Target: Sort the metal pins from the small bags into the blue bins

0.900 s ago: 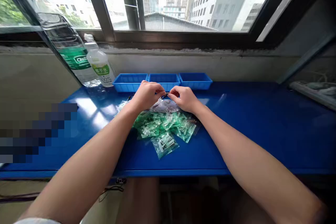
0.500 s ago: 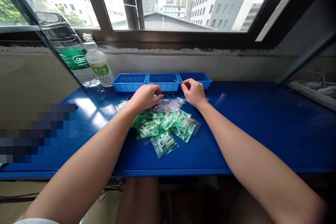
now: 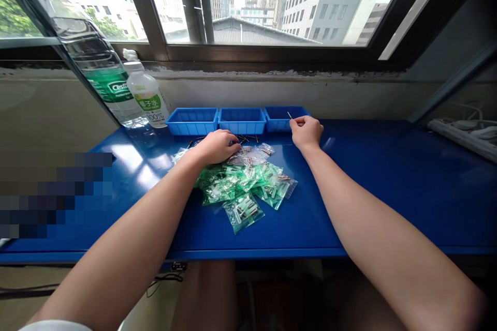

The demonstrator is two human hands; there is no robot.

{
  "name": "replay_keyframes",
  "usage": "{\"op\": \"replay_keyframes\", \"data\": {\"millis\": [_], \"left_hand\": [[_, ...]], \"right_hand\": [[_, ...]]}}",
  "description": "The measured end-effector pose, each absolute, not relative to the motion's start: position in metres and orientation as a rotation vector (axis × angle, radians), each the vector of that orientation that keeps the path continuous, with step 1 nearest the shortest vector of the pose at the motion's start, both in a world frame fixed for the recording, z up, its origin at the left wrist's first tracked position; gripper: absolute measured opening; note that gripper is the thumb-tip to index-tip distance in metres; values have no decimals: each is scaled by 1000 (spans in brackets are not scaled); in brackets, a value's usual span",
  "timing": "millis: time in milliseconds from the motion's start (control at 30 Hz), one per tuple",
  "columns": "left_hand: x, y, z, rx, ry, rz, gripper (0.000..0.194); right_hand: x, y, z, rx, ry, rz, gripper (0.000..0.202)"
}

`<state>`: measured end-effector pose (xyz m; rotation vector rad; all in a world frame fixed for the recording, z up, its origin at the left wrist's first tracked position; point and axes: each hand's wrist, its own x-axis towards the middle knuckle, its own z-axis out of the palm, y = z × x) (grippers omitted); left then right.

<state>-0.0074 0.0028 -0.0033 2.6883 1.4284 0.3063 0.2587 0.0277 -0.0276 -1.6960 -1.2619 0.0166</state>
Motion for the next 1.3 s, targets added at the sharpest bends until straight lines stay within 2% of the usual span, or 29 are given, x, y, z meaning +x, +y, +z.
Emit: {"op": "replay_keyframes", "data": {"millis": [367,567,833,1000,1133,1300], "left_hand": [[-6,-2,2,2663,1424,242,48],[-6,-2,1,2647,1436,233,49],[-5,-2,1,2658,1413,254,48],[-5,-3,1,2668,1396,255,47],[-5,-2,1,2639,1392,249,48],[-6,-1,-2,2623,1384,240,49]], "right_hand": [[261,29,-28,-1711,-1231,24,23],[253,26,-25,-1578,-1306,65,22],[218,8,-21,-1300,-1828,118,23],[206,3,-27,-1234,-2215,184,36],[203,4,-33,-1255,-2323,204,38],[202,8,-36,-1237,-2364,216,31]]}}
